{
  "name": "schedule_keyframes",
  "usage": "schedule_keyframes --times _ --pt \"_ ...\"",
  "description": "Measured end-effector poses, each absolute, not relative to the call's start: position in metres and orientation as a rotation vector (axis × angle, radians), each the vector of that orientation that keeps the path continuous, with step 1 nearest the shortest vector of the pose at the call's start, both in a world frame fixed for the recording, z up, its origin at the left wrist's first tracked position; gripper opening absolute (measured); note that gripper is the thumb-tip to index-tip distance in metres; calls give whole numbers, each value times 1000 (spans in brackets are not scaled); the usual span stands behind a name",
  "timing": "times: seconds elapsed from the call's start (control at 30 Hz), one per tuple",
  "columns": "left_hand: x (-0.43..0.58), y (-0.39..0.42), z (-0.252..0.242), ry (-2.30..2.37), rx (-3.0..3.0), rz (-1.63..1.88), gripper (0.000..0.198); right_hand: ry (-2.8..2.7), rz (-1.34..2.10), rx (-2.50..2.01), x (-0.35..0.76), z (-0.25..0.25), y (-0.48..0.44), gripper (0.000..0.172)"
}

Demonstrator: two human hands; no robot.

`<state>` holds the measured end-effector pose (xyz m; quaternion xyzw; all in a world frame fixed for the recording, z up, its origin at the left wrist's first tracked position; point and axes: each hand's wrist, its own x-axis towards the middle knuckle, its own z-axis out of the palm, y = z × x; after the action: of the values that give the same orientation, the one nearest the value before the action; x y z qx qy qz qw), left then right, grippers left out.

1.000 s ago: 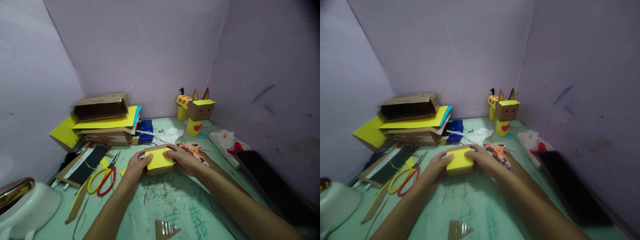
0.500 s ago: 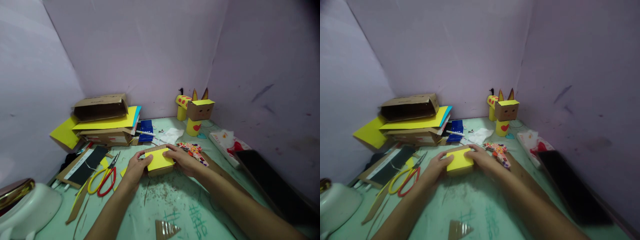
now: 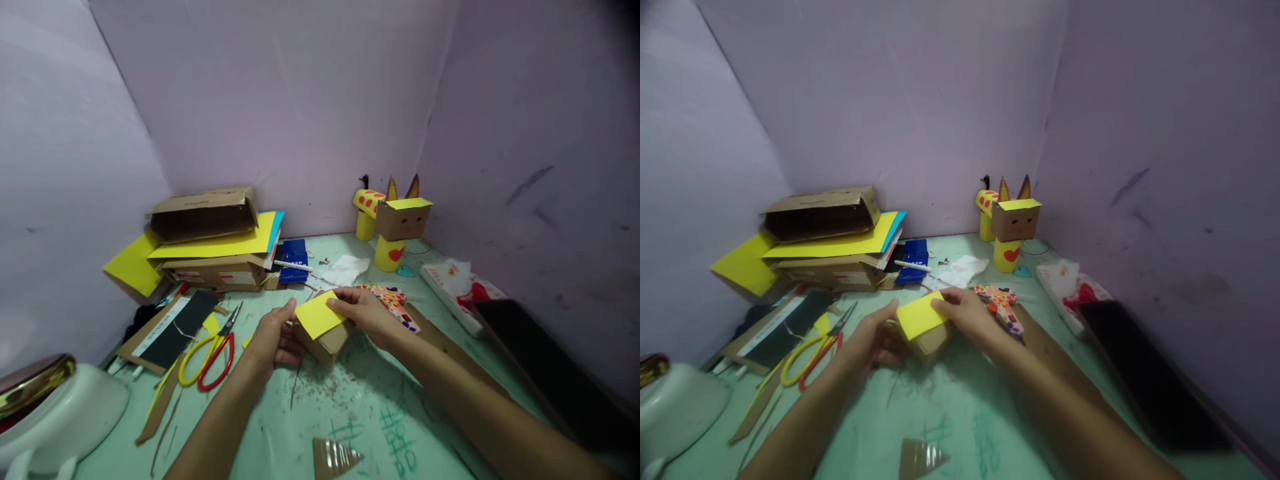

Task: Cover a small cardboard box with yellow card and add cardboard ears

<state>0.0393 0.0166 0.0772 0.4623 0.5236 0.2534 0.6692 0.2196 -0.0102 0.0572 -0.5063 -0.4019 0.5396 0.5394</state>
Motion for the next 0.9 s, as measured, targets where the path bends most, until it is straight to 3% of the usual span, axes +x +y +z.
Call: schedule_keyframes --times 0.43,0.7,0.9 --pt "34 18 83 1262 1143 367 60 -636 1184 -1362 251 94 -10 8" --pt "41 17 73 1240 1593 802 45 -852 1314 -1650 279 122 -31 6" --pt "51 5 69 963 1688 817 45 -1084 1419 -1755 279 128 -45 9"
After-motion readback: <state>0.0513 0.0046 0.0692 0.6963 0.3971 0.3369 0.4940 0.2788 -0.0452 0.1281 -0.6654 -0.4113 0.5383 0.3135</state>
